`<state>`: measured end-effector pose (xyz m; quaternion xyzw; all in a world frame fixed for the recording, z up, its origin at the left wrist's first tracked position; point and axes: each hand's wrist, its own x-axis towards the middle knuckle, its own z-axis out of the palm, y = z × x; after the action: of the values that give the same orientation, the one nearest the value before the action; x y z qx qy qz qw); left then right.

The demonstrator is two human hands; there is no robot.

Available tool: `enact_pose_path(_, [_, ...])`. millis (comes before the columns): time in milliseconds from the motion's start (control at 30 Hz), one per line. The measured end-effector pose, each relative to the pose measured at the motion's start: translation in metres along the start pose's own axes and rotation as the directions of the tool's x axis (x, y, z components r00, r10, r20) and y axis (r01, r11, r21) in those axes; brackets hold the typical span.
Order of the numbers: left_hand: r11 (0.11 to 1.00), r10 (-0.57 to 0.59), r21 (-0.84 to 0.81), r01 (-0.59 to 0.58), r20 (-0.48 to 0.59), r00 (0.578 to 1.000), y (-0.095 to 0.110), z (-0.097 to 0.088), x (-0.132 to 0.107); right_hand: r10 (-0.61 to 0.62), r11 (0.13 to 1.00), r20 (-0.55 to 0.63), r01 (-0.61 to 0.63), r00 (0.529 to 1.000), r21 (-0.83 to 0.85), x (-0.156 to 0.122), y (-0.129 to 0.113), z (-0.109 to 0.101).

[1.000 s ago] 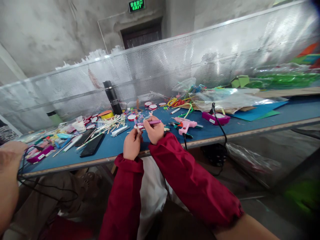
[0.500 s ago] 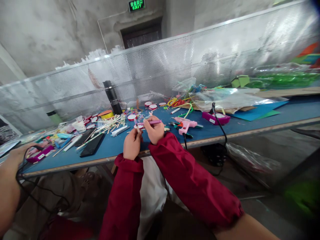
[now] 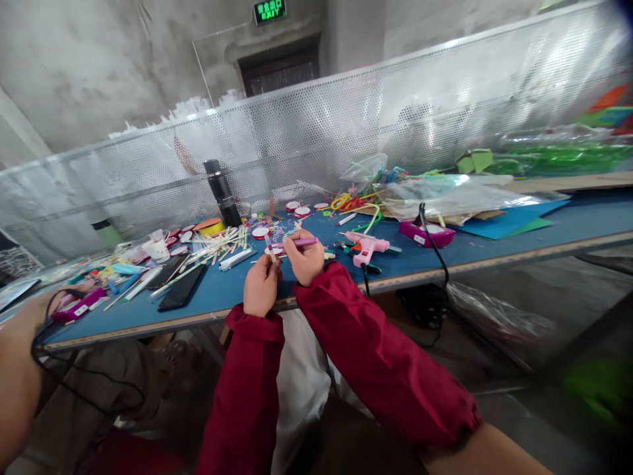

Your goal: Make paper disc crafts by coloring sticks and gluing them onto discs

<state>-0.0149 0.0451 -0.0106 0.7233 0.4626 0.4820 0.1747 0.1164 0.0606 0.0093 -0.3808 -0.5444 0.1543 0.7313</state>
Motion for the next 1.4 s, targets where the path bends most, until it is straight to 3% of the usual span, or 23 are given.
enact_pose_path(500, [1.000, 0.008, 0.020, -0.008, 0.003, 1.000, -0.0003, 0.0001, 0.0007, 0.000, 1.000, -0.017, -0.001, 1.000, -0.013, 0.0007, 0.0038, 0.0010])
enact_pose_path(733, [1.000, -0.011, 0.001, 0.011, 0.010, 1.000, 0.0007, -0.0002, 0.0003, -0.026, 0.997, 0.018, 0.024, 1.000, 0.078, -0.0011, 0.0029, 0.0028])
enact_pose_path(1100, [1.000, -0.007, 0.000, 0.007, 0.007, 1.000, -0.0007, 0.0007, 0.0010, -0.015, 0.999, -0.013, 0.015, 1.000, 0.032, 0.0001, 0.0043, 0.0022])
enact_pose_path(1400, [1.000, 0.001, 0.002, -0.001, 0.007, 1.000, 0.0004, -0.0001, -0.0002, -0.033, 0.999, 0.028, 0.032, 0.999, 0.044, -0.0007, 0.0006, 0.0015])
